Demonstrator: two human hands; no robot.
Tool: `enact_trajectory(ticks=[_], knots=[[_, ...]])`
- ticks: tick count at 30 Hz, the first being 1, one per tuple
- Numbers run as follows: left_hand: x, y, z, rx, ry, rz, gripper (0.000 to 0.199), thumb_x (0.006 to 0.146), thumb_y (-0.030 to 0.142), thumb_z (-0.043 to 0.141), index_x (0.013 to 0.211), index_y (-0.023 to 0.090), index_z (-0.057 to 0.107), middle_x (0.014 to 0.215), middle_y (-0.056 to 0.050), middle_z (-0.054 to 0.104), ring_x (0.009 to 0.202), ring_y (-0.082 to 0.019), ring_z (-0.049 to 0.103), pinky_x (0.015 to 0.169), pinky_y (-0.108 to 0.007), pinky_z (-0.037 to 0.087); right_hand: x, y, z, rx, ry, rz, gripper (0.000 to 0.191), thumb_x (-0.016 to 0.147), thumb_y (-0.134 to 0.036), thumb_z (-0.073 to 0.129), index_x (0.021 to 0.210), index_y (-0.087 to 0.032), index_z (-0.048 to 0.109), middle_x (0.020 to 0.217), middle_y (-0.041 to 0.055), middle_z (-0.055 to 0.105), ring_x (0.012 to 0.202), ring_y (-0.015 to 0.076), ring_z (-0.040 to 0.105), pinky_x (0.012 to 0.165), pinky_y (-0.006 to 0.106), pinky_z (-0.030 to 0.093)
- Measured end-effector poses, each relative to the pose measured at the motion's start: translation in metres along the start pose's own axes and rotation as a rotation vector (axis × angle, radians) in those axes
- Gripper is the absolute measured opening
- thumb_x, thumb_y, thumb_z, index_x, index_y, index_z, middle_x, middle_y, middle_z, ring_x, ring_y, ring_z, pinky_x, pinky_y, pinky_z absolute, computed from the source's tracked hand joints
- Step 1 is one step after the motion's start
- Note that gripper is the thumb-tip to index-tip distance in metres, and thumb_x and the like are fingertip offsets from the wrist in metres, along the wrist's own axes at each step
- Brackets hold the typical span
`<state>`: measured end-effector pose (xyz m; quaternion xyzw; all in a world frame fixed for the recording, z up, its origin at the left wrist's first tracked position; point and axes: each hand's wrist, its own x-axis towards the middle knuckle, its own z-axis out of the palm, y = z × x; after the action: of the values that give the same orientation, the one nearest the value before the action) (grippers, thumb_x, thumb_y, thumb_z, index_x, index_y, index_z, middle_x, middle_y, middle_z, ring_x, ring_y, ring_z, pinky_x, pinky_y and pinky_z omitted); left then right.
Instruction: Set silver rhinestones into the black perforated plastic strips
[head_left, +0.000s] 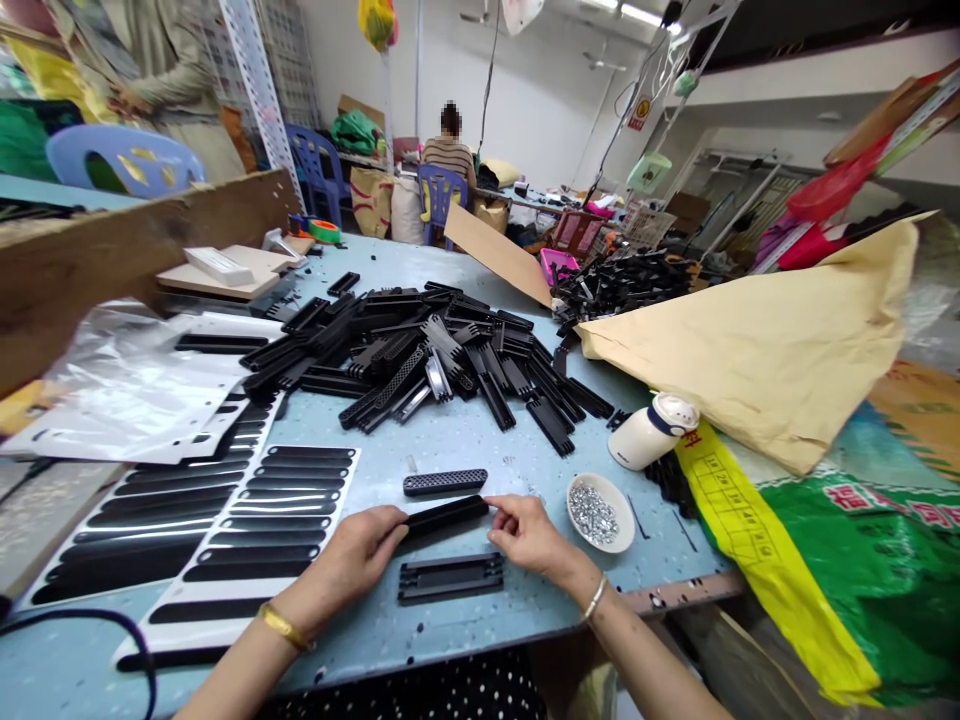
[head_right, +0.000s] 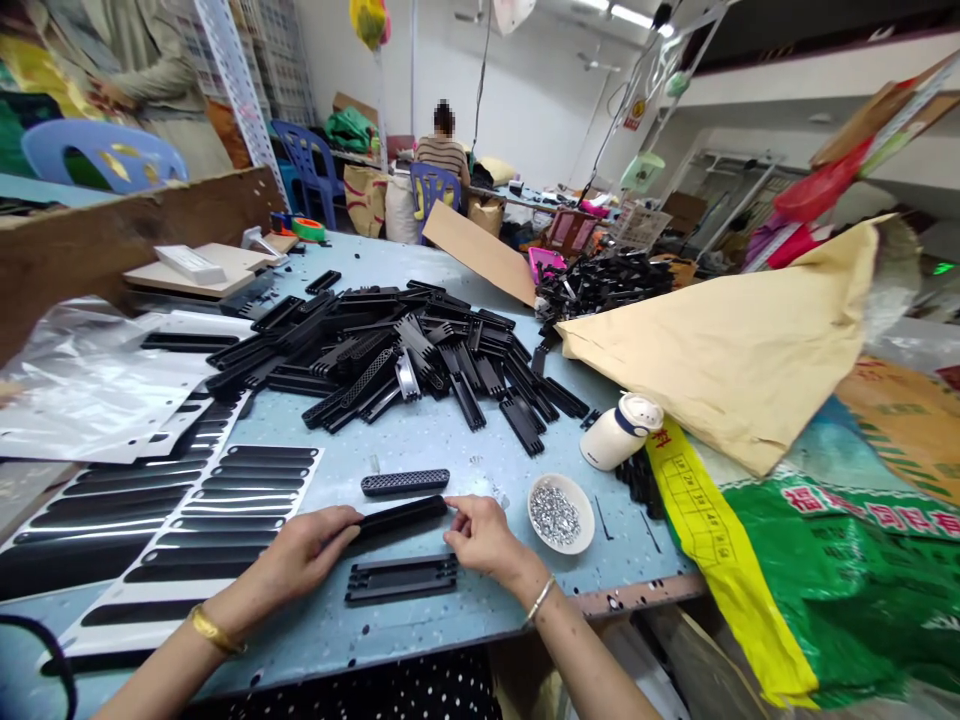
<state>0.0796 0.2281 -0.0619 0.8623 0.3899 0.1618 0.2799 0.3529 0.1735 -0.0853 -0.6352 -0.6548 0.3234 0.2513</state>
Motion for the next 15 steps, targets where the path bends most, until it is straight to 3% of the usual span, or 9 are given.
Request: enact_trajectory(ticks=[8,10,12,15], knots=[[0.008,0.006,-0.006,0.016,0.001,-0.009,0.032,0.092,0.029,0.039,0.081,0.02,0.067,0.08,-0.006,0.072,0.074,-0.02,0.068,0.07,-0.027,0.051,0.006,-0.003,0.014,-0.037,0.171,-0.008,0.027,0.079,-0.02,0.065,0.103,-0.013,0.074,0.068,0.0035,0.069,0.06,0.0152,0.059,0.06,0.025,0.045],[0.011,0.004,-0.005,0.038,0.045,-0.051,0.03,0.091,0.029,0.04,0.083,0.019,0.067,0.077,-0.006,0.071,0.071,-0.02,0.067,0.067,-0.028,0.05,0.009,-0.006,0.015,-0.053,0.193,-0.022,0.015,0.08,-0.022,0.065,0.088,-0.015,0.075,0.066,0.0031,0.067,0.06,0.015,0.057,0.06,0.025,0.043],[0.012,0.001,-0.004,0.071,0.113,-0.113,0.03,0.092,0.032,0.042,0.087,0.017,0.067,0.071,-0.006,0.069,0.065,-0.022,0.065,0.063,-0.03,0.049,0.011,-0.008,0.014,-0.063,0.203,-0.022,0.015,0.082,-0.024,0.064,0.074,-0.016,0.073,0.061,0.0023,0.063,0.057,0.0145,0.055,0.058,0.025,0.041],[-0.001,0.002,-0.003,0.1,0.195,-0.173,0.034,0.092,0.041,0.045,0.089,0.015,0.066,0.068,-0.006,0.066,0.057,-0.021,0.061,0.059,-0.031,0.046,0.005,-0.009,0.007,-0.066,0.212,-0.006,0.016,0.083,-0.026,0.063,0.078,-0.015,0.073,0.061,0.0022,0.062,0.057,0.0146,0.055,0.059,0.026,0.043]])
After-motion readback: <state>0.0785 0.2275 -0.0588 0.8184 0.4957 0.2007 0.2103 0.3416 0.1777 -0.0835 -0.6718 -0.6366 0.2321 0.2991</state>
